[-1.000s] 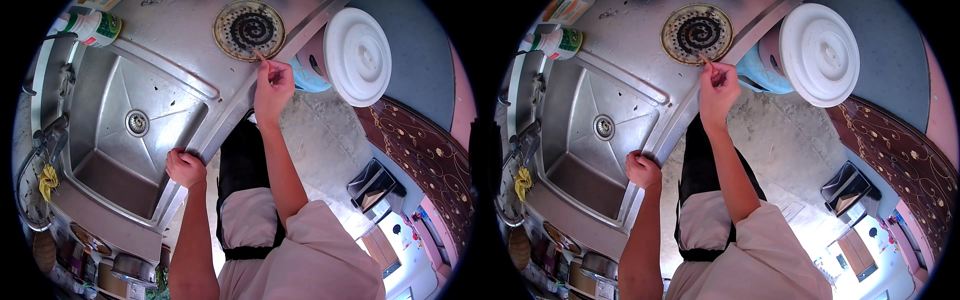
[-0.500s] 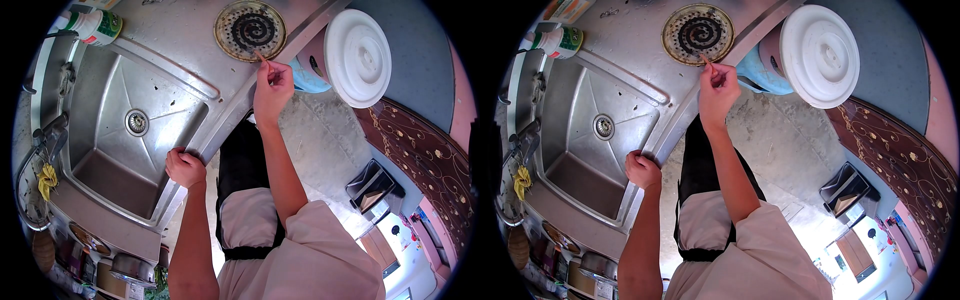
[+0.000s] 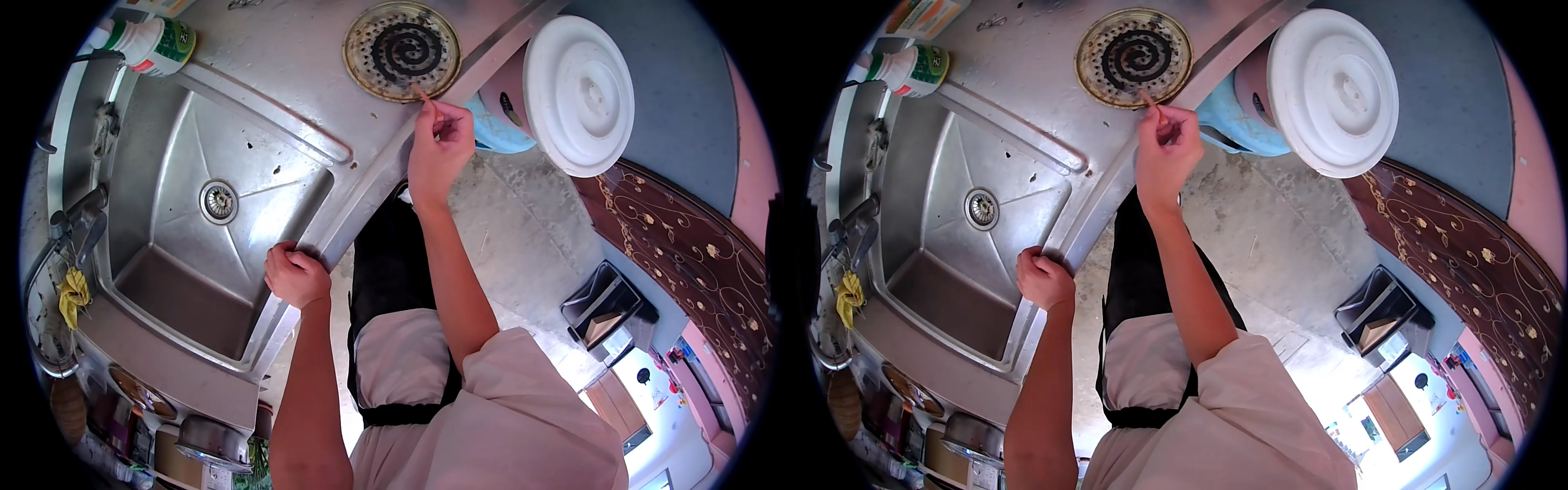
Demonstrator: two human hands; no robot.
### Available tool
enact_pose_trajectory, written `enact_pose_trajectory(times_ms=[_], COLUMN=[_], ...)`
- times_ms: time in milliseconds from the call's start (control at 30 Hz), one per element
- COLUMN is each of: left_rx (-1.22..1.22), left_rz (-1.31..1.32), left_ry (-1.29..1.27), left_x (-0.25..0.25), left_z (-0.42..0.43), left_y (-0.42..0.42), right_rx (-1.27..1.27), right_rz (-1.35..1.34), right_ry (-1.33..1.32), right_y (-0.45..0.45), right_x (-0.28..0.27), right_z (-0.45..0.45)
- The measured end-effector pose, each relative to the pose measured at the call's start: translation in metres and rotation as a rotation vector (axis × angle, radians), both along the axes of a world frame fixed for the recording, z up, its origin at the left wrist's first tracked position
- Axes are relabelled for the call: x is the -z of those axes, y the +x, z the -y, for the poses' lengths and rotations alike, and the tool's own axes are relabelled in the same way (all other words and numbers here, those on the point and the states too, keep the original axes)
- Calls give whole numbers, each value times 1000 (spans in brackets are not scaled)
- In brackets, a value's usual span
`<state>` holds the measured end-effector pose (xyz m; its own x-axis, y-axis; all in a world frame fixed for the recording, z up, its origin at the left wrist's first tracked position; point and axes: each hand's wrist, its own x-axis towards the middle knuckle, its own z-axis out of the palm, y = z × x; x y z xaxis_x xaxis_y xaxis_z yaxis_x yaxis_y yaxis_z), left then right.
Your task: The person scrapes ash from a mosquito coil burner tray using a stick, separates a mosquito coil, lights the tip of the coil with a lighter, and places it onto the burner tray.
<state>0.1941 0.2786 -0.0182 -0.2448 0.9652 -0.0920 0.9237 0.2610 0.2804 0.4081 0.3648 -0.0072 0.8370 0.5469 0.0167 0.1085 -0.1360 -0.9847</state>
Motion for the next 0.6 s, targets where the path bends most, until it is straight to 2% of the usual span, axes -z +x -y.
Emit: enact_pose_trajectory(times_ms=[133, 200, 333, 600], left_rx=[-2, -4, -8, -6], left_rz=[14, 17, 24, 24], left_ry=[-16, -20, -26, -23], left_x=[-1, -2, -2, 0], left_z=[-1, -1, -1, 1], left_y=[0, 0, 0, -1], right_rx=[193, 322, 298, 430], right_rz=[-152, -313, -259, -314], right_ry=[135, 213, 136, 222], right_y=[13, 21, 33, 71], right_x=[8, 2, -2, 3], right_z=[7, 15, 27, 54])
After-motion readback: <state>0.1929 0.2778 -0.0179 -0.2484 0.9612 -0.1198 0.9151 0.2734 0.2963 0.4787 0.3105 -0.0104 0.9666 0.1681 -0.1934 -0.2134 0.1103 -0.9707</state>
